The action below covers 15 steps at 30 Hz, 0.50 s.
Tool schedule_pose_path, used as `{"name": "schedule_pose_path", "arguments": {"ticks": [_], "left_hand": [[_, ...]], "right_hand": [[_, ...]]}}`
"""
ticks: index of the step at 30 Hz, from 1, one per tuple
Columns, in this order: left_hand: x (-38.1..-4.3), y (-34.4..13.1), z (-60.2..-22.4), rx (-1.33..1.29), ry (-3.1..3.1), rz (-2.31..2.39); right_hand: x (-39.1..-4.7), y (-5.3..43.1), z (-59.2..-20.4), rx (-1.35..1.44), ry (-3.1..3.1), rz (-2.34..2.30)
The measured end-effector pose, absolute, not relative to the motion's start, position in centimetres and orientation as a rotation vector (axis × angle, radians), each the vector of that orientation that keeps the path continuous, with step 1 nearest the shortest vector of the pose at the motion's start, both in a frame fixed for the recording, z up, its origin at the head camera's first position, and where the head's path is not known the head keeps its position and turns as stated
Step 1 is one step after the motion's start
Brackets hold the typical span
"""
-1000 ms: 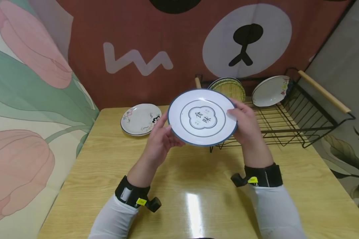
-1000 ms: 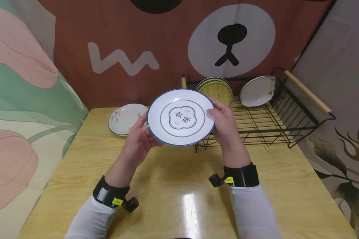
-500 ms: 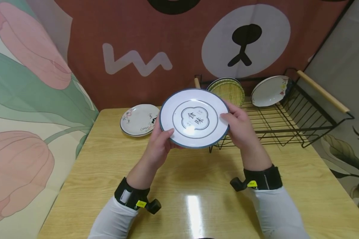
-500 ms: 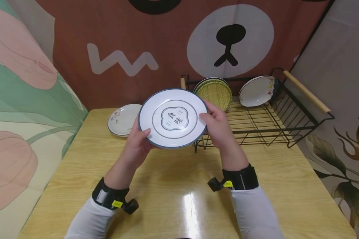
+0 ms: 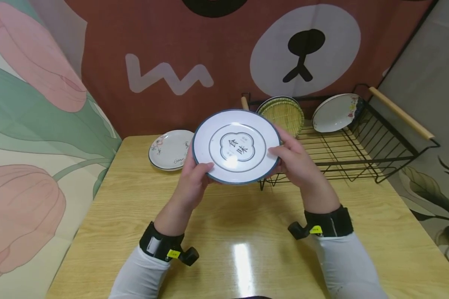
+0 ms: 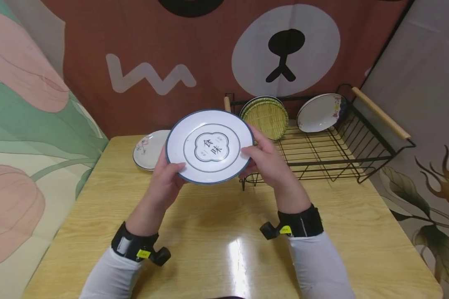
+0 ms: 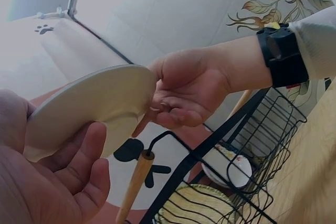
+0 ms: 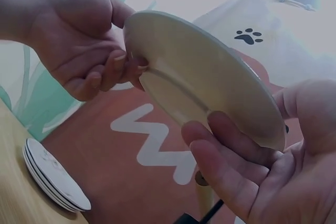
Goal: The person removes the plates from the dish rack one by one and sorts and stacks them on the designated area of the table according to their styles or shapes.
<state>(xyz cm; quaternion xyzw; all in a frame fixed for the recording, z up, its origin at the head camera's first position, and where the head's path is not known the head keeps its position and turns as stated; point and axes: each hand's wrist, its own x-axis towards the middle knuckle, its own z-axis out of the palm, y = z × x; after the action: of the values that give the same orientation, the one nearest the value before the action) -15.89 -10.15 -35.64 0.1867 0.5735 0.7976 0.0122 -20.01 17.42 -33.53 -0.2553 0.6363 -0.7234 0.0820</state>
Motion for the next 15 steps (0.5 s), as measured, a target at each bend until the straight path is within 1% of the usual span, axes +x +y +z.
{"name": "schedule_pose_path", "arguments": {"ticks": [6, 11, 15], "left_hand": [[-16.4, -10.8, -35.6, 0.546, 1.835, 2.502], [-17.1, -11.2, -35.9, 0.501, 1.877, 2.557], [-17.8, -11.8, -36.2, 0.398, 1.904, 2.636]], "right_hand": [[-19.7, 16.8, -33.5, -0.797, 1.769, -2.199], [-19.3, 16.2, -33.5, -0.766, 1.653, -2.216], [-18.9, 15.7, -33.6, -0.748, 1.551, -2.201]]}}
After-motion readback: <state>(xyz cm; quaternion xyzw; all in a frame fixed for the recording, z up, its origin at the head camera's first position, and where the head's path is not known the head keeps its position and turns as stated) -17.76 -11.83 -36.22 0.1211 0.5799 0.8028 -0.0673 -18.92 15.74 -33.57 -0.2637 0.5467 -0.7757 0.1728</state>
